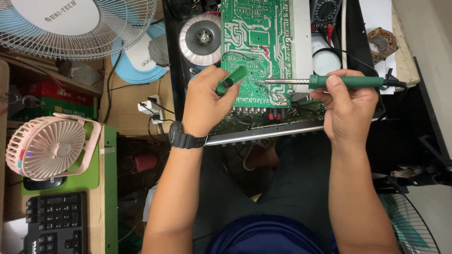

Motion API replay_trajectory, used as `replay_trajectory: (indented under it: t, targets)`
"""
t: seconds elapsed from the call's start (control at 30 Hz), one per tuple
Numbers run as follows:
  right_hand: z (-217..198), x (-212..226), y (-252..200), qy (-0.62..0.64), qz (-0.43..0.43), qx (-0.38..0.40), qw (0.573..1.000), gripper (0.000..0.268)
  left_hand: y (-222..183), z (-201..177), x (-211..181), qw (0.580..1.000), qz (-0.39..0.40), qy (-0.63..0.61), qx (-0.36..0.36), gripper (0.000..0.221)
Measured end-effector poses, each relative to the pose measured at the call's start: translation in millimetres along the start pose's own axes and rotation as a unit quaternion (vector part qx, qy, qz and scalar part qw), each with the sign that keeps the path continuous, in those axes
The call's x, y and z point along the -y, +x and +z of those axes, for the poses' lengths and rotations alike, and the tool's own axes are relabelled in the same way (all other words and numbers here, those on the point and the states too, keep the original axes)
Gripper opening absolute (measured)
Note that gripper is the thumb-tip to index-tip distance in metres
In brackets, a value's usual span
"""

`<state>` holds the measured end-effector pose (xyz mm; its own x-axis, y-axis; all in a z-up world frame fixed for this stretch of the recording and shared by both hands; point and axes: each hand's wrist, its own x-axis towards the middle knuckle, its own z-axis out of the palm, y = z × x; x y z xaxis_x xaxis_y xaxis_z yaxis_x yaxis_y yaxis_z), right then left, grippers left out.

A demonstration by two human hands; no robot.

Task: Using a soldering iron and a desoldering pump to remove components or excess solder from a circuit board.

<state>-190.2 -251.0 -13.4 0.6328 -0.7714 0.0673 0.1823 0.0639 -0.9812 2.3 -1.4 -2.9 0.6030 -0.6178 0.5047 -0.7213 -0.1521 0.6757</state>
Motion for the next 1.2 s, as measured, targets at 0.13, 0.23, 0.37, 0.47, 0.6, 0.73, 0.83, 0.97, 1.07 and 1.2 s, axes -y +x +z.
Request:
replay_trajectory:
  t: [0.13, 0.23, 0.37, 0.47, 0.6, 0.73, 0.83, 0.97, 1.07, 1.2]
  targets:
    - [-0.6, -0.5, 0.3, -0.004, -0.002, 0.004, 1.0, 0.008, -0.5, 1.3, 1.9, 1.0, -0.001, 0.001, -0.001, 0.015]
    - [-1.2, -1.3, 0.7, -0.009, -0.005, 0.008, 1.0, 0.008, -0.5, 1.1, 1.5, 1.0, -0.006, 0.002, 0.0, 0.014]
    - [-1.3, -1.1, 0.7, -0.004, -0.002, 0.007, 1.0, 0.009, -0.2, 0.1, -1.8, 1.0, -0.006, -0.003, -0.014, 0.017]
    - [-1.5, -1.3, 0.7, -0.006, -0.004, 0.006, 1.0, 0.009, -0.2, -0.1, -3.4, 1.0, -0.01, -0.006, -0.028, 0.018]
    - [-1.2, -1.7, 0.8, -0.008, -0.004, 0.004, 1.0, 0.008, -0.6, 0.8, -2.0, 0.999, -0.009, 0.0, -0.04, 0.015]
    - [-1.0, -1.2, 0.4, -0.006, -0.003, 0.006, 1.0, 0.008, 0.1, -0.5, -4.5, 0.998, -0.015, 0.005, -0.053, 0.018]
    - [-0.6, -0.9, 0.3, -0.006, -0.005, 0.006, 1.0, 0.008, 0.7, -0.4, -3.1, 0.997, -0.027, 0.007, -0.071, 0.02]
    - [-0.8, -1.1, 0.2, -0.01, -0.004, 0.005, 1.0, 0.008, 0.1, -1.4, 0.4, 0.989, -0.081, 0.052, -0.112, 0.032]
    - [-0.7, -1.1, -0.1, -0.01, -0.002, 0.002, 1.0, 0.008, 0.3, -1.9, 0.6, 0.983, -0.114, 0.065, -0.131, 0.03]
    - [-2.6, -4.0, 0.8, -0.003, -0.004, -0.001, 1.0, 0.01, 1.1, -2.3, -0.4, 0.975, -0.153, 0.073, -0.142, 0.034]
